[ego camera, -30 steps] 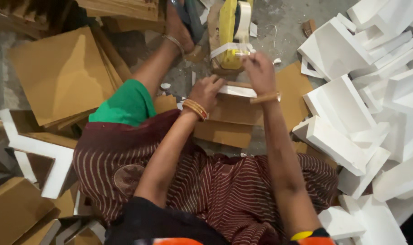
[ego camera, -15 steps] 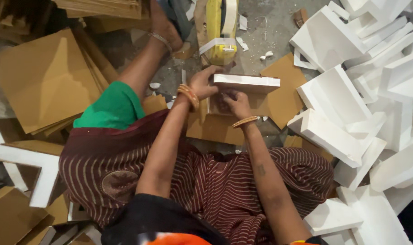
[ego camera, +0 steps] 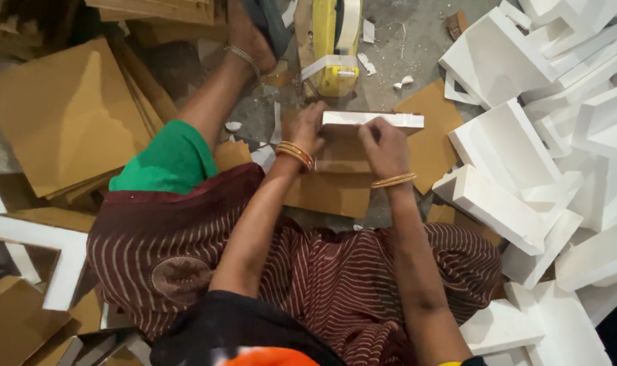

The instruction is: The person sits on the floor and repeatedly assembles small cardboard boxes by folding flaps and securing them with a handheld tape dispenser. The person handles flat cardboard pieces and white foam inserts, placing them into the boxes and taping them shut.

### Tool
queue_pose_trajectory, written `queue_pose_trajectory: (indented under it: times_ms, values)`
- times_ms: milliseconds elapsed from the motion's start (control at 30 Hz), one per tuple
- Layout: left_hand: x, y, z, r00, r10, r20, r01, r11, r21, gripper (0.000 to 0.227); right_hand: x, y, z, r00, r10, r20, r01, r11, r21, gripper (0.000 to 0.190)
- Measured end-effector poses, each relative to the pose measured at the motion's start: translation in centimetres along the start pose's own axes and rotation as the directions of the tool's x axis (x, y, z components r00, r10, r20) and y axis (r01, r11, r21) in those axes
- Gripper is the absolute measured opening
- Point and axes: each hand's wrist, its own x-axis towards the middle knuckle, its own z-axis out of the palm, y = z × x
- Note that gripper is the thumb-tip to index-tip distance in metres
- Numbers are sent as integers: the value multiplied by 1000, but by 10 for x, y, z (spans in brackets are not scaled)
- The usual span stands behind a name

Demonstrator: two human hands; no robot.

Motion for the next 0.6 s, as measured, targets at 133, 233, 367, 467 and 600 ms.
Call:
queue_pose_trajectory:
  times_ms: [133, 233, 367, 467, 600]
  values:
    - [0, 2, 3, 995, 65, -75, -62, 997, 38, 66, 38, -10, 0, 928, -335, -166, 354, 929, 105, 33]
    - [2, 0, 2, 999, 2, -38, -2, 1000, 7, 68, 92, 3, 23, 971, -203, 130, 199, 979, 44, 31]
    - [-6, -7, 7, 998, -14, 56, 4, 985, 175, 53, 130, 42, 46, 921, -25, 389, -1, 998, 68, 26]
    - [2, -14, 6, 966, 196, -167, -171, 974, 152, 60, 142, 58, 51, 864, -25, 502, -62, 986, 155, 30]
    - [-27, -10, 18, 983, 119, -139, -98, 984, 148, 47, 121, 92, 51, 805, 153, 572, -178, 984, -13, 36]
